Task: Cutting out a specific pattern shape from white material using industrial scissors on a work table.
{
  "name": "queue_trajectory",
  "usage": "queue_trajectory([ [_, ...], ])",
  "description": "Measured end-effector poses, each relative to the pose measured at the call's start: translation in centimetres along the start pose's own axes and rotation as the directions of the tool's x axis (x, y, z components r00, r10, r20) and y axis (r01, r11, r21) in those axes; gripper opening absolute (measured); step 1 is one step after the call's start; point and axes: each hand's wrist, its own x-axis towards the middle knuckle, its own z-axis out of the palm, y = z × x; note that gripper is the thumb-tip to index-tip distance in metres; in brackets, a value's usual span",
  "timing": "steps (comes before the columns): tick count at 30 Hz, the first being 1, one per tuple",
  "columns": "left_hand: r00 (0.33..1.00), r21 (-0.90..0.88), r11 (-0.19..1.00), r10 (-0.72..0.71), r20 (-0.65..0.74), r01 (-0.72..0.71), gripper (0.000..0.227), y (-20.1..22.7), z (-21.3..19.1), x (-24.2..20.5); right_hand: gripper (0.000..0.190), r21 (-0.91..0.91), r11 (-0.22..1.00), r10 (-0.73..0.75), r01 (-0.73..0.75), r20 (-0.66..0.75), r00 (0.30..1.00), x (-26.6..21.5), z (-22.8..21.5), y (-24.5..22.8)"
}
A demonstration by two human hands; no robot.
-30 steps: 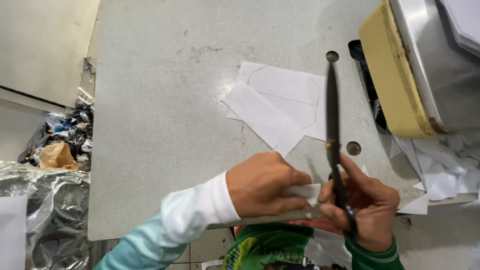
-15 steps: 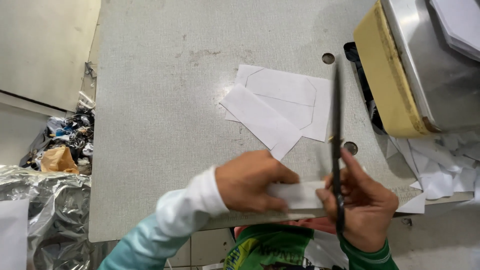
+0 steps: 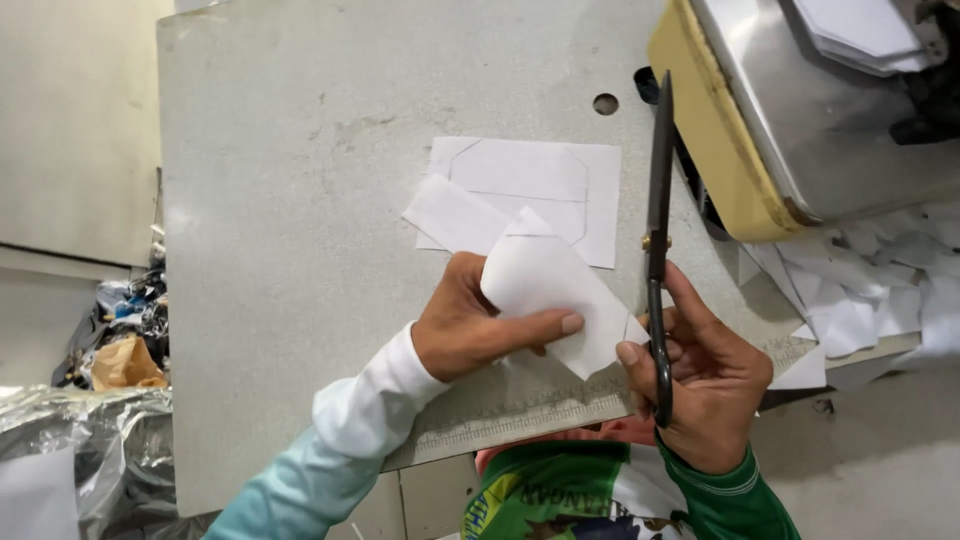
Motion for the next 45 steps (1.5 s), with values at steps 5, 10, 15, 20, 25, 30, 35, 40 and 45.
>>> queue_trajectory([
  [5, 0.945, -0.183, 0.977, -0.044, 0.323, 0.108, 0.080, 0.5, -0.2, -0.1, 0.072, 0.100, 0.994, -0.036, 0.035, 0.011, 0.999, 0.0, -0.1, 0.1],
  [10, 0.797, -0.434, 0.893, 0.173, 0.579, 0.121, 0.131, -3.1, -1.0, -0.4, 0.074, 0.220, 0.975, 0.006, 0.007, -0.058, 0.998, -0.1, -0.4, 0.9],
  [15, 0.955, -0.143, 0.989, 0.018, 0.296, 0.025, 0.062, -1.0, 0.5, -0.5, 0.073, 0.222, 0.975, -0.027, 0.024, 0.009, 1.000, 0.4, -0.2, 0.2],
  [20, 0.986, -0.167, 0.977, -0.111, 0.125, 0.132, 0.027, -1.4, 0.4, 0.1, 0.076, 0.102, 0.994, -0.056, 0.044, 0.124, 0.991, 0.0, -0.8, 0.9],
  [25, 0.934, 0.113, 0.971, -0.236, 0.269, 0.212, 0.044, -1.3, -0.1, -0.5, 0.072, 0.155, 0.986, -0.087, 0.057, 0.196, 0.977, 0.2, -1.0, 1.0],
  [30, 0.988, -0.040, 0.993, -0.112, -0.110, 0.108, 0.040, -1.2, -0.2, -0.6, 0.072, 0.395, 0.914, -0.014, -0.092, 0.256, 0.967, -0.2, -1.7, 0.8],
  [35, 0.915, 0.102, 0.975, 0.223, -0.335, -0.200, 0.031, -0.4, -2.4, -0.5, 0.074, 0.489, 0.859, -0.006, -0.151, 0.304, 0.953, -0.8, -1.6, 0.4],
  [40, 0.810, 0.203, 0.926, 0.376, -0.450, -0.317, 0.026, 1.0, -3.3, -0.6, 0.074, 0.460, 0.856, 0.042, -0.235, 0.390, 0.920, -0.9, -1.9, -0.9],
  [45, 0.805, 0.228, 0.916, 0.399, -0.439, -0.329, 0.024, 2.1, -3.1, -0.9, 0.074, 0.418, 0.870, 0.094, -0.260, 0.379, 0.921, -1.2, -2.4, -0.7],
])
